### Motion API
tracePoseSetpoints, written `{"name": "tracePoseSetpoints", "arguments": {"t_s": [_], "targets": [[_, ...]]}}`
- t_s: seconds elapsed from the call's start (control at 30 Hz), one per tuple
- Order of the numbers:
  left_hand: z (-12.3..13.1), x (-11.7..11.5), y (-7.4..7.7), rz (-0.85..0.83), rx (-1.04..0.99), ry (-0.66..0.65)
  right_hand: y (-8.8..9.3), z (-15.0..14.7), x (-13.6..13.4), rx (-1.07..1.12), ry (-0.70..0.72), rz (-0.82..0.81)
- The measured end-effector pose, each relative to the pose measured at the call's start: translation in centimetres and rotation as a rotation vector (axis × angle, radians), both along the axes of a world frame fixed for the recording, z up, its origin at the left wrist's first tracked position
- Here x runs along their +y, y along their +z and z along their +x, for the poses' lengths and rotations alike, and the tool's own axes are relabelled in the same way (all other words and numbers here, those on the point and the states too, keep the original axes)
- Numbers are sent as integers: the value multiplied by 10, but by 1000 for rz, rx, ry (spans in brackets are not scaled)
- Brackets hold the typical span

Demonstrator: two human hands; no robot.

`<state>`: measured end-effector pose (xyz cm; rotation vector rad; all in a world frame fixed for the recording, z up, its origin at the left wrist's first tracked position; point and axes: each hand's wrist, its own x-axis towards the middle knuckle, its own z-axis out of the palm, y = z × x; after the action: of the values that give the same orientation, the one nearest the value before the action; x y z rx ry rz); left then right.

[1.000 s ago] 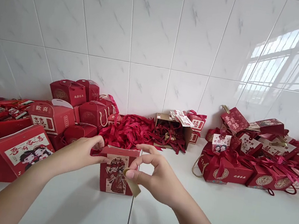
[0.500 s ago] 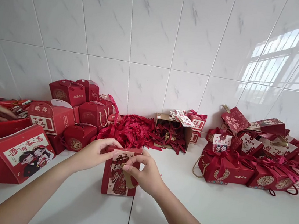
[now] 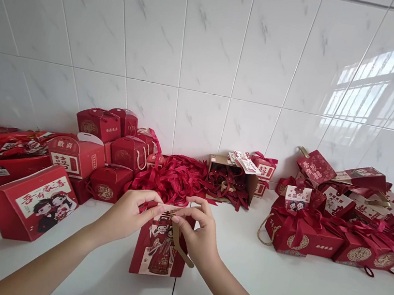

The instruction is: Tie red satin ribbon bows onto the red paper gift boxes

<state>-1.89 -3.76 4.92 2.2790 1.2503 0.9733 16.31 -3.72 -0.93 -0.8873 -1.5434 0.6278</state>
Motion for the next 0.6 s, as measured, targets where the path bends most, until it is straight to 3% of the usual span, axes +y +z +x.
{"name": "tracePoseSetpoints", "arguments": {"t_s": [0.2, 0.3, 0.4, 0.53, 0.6], "targets": [[4, -18, 5, 241, 63, 2, 11, 2, -11, 74, -70, 198], [7, -25, 5, 377, 51, -44, 13, 3, -15, 169, 84, 90], [11, -30, 2, 410, 69, -48, 13, 2, -18, 212, 255, -58], [20, -34, -8, 358, 85, 51, 16, -2, -27, 266, 227, -63], [23, -35, -11, 432, 40, 108, 19, -4, -33, 221, 194, -22]]}}
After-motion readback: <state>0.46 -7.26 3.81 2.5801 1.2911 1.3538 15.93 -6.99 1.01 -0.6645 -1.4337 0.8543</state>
